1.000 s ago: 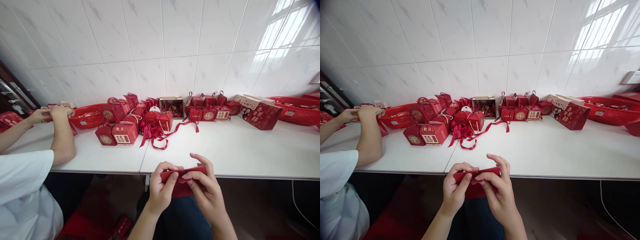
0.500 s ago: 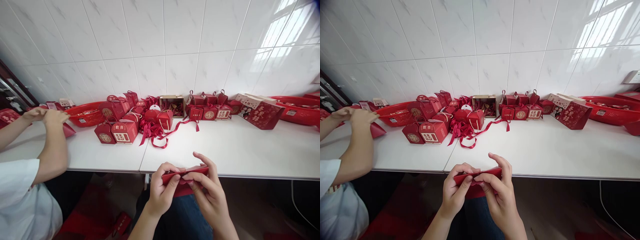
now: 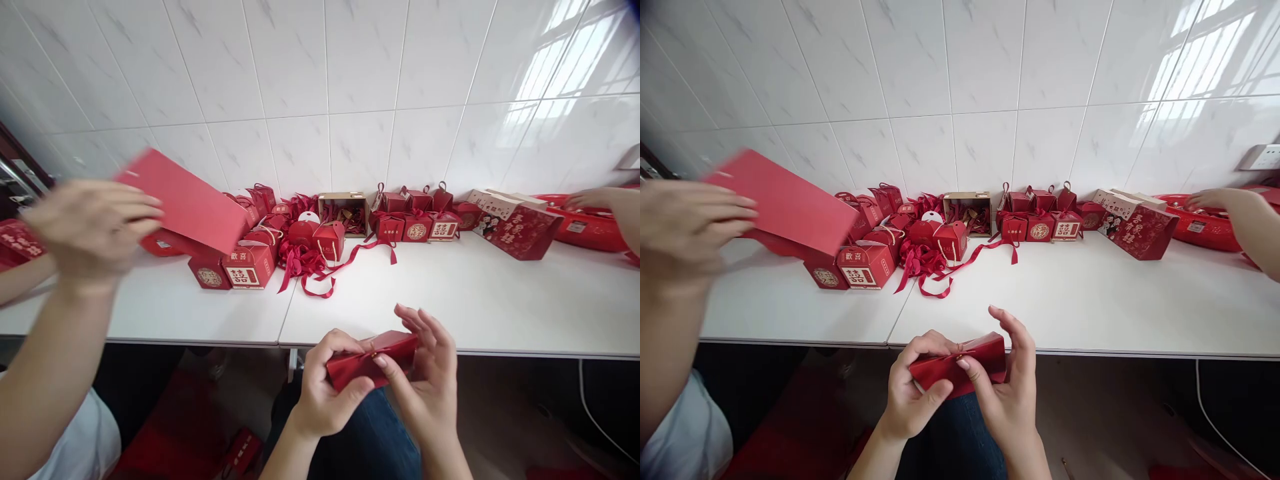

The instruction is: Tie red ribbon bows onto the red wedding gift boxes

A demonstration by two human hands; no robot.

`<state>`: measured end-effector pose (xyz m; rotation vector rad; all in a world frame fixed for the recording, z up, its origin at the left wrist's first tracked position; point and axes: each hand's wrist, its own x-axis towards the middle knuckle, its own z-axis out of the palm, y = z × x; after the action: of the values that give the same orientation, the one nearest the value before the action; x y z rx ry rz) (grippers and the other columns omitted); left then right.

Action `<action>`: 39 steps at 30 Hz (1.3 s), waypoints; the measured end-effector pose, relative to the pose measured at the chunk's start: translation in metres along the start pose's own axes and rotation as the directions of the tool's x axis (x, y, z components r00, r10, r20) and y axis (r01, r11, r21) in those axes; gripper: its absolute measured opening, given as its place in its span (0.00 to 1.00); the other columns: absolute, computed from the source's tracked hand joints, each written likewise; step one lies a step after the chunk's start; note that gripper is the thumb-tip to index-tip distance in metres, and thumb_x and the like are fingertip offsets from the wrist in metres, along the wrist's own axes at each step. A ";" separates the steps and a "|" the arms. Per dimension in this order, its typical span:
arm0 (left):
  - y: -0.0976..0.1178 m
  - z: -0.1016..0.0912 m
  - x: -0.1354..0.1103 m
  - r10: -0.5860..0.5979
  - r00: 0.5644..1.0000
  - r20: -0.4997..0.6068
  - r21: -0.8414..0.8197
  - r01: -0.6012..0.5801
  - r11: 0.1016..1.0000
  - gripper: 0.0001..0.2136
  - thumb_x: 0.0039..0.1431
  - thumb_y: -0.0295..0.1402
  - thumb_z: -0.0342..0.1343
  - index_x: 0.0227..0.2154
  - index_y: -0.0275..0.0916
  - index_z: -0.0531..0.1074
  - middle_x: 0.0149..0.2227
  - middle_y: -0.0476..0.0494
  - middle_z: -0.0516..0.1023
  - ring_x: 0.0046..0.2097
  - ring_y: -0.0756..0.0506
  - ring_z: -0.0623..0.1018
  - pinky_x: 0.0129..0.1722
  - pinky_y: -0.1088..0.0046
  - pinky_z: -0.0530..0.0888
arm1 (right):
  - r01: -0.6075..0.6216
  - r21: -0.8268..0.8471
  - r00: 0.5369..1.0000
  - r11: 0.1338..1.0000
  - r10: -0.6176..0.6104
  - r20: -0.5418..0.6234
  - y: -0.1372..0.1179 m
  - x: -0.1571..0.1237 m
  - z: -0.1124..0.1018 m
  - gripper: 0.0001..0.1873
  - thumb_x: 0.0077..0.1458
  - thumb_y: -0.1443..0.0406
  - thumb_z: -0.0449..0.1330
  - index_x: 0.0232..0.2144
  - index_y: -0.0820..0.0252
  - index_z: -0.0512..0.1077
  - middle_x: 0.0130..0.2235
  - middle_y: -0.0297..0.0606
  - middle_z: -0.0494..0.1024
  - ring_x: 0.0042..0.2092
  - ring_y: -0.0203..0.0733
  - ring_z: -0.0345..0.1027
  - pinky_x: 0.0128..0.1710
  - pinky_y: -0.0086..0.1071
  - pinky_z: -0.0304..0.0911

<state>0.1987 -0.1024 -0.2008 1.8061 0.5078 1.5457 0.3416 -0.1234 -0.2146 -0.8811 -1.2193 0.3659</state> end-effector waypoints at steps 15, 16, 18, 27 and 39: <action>0.002 0.005 -0.003 0.013 0.980 -0.196 0.030 -0.007 1.000 0.08 0.51 0.22 0.62 0.29 0.39 0.69 0.29 0.47 0.77 0.33 0.47 0.78 0.36 0.68 0.77 | -0.115 0.237 0.990 0.965 0.093 0.106 -0.001 0.014 -0.027 0.10 0.51 0.60 0.66 0.34 0.55 0.71 0.38 0.39 0.70 0.41 0.44 0.67 0.38 0.35 0.65; 0.001 0.004 -0.002 -0.003 0.968 -0.251 0.040 0.013 0.999 0.07 0.52 0.23 0.61 0.29 0.39 0.69 0.28 0.47 0.77 0.33 0.48 0.78 0.36 0.69 0.77 | -0.088 0.186 0.994 0.979 0.075 0.080 -0.003 0.015 -0.030 0.09 0.51 0.60 0.66 0.32 0.55 0.70 0.35 0.37 0.69 0.39 0.43 0.66 0.36 0.34 0.64; 0.000 0.004 0.000 -0.052 0.927 -0.371 0.057 0.079 0.995 0.06 0.52 0.26 0.62 0.28 0.38 0.68 0.27 0.48 0.75 0.31 0.48 0.77 0.34 0.70 0.76 | -0.067 0.048 0.982 0.997 0.057 0.180 -0.008 0.015 -0.034 0.07 0.52 0.63 0.66 0.29 0.56 0.70 0.29 0.34 0.67 0.34 0.39 0.64 0.32 0.31 0.63; 0.007 0.006 0.013 0.112 0.918 -0.380 0.302 0.008 0.953 0.07 0.51 0.25 0.62 0.27 0.39 0.68 0.27 0.49 0.76 0.31 0.48 0.78 0.33 0.72 0.77 | 0.002 -0.331 0.926 0.944 0.123 0.358 -0.001 0.011 -0.008 0.03 0.56 0.64 0.61 0.30 0.55 0.74 0.32 0.36 0.64 0.34 0.40 0.64 0.32 0.32 0.66; 0.003 -0.003 -0.001 0.186 0.956 -0.228 0.377 -0.090 0.922 0.12 0.47 0.19 0.61 0.31 0.40 0.67 0.31 0.48 0.76 0.34 0.47 0.78 0.35 0.69 0.75 | -0.015 -0.119 0.966 0.993 0.045 0.254 -0.011 0.017 -0.041 0.04 0.54 0.69 0.62 0.30 0.57 0.71 0.28 0.33 0.74 0.29 0.36 0.69 0.27 0.27 0.66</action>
<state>0.1947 -0.1044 -0.1991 1.9539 0.8555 1.9016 0.3829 -0.1350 -0.1984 -0.9742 -1.4787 0.4469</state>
